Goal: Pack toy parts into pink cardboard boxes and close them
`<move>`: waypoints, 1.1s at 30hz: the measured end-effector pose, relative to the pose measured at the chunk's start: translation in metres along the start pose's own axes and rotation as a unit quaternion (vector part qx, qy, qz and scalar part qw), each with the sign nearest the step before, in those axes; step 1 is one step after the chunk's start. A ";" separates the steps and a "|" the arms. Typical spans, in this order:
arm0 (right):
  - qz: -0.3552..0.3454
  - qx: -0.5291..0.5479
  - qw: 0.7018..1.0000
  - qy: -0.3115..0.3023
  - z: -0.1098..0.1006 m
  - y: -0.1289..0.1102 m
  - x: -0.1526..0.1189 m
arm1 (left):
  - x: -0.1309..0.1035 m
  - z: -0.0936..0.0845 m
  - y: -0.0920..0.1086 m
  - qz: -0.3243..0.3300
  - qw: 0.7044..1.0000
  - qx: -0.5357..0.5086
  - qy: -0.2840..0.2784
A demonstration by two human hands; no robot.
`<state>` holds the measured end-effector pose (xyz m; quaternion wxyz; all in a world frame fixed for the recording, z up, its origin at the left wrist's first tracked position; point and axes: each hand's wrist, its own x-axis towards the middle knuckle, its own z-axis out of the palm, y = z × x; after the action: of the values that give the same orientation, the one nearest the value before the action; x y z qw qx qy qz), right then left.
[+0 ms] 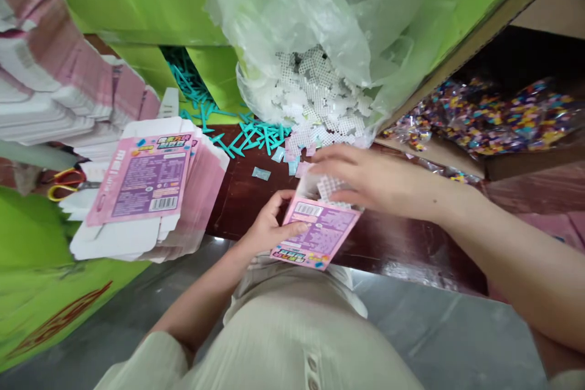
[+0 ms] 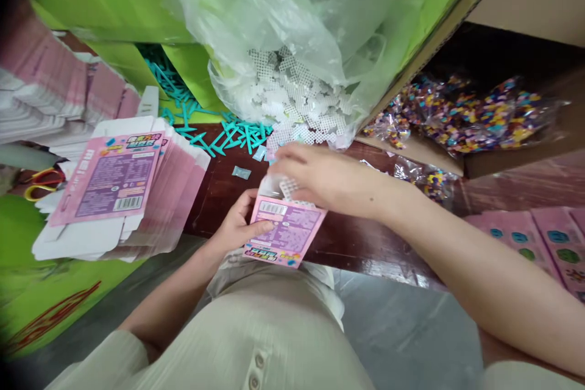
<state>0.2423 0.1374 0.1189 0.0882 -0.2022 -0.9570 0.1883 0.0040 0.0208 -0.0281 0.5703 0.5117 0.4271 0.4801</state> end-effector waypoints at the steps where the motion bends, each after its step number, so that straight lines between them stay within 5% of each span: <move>1: 0.028 -0.036 0.998 0.054 0.004 -0.004 -0.005 | 0.000 0.000 -0.001 0.007 1.000 -0.007 0.012; 3: 0.065 -0.074 0.988 0.118 0.014 -0.011 -0.015 | -0.001 -0.001 -0.003 0.017 0.999 -0.015 0.025; 8: 0.063 -0.036 0.988 0.137 0.049 -0.028 -0.037 | -0.001 0.002 -0.001 0.068 0.997 0.009 0.036; 12: 0.167 0.009 0.932 0.321 0.078 -0.025 -0.058 | -0.001 0.008 -0.002 0.126 0.989 0.024 0.072; 14: 0.192 0.089 0.908 0.362 0.096 -0.021 -0.068 | -0.003 0.010 -0.008 0.152 0.985 0.036 0.079; 18: 0.164 0.223 0.916 0.290 0.120 -0.022 -0.084 | -0.015 0.007 -0.024 0.174 0.973 0.131 0.078; 21: 0.140 0.247 0.934 0.216 0.129 -0.026 -0.096 | -0.025 0.001 -0.026 0.102 0.984 0.143 -0.001; 24: 0.156 0.242 0.921 0.262 0.148 -0.027 -0.102 | -0.027 -0.004 -0.023 0.045 0.993 0.109 -0.026; 27: 0.184 0.246 0.894 0.326 0.169 -0.023 -0.099 | -0.022 -0.005 -0.025 0.055 0.994 0.075 0.052; 30: 0.174 0.292 0.891 0.302 0.173 -0.019 -0.093 | -0.019 -0.007 -0.028 0.053 0.995 0.013 0.079; 33: 0.175 0.349 0.884 0.258 0.164 -0.021 -0.087 | -0.020 -0.009 -0.023 0.046 0.998 0.024 0.022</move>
<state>0.2731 0.0302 -0.0310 0.3626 -0.3638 -0.7221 0.4635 -0.0061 0.0022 -0.0525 0.5258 0.5336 0.4272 0.5063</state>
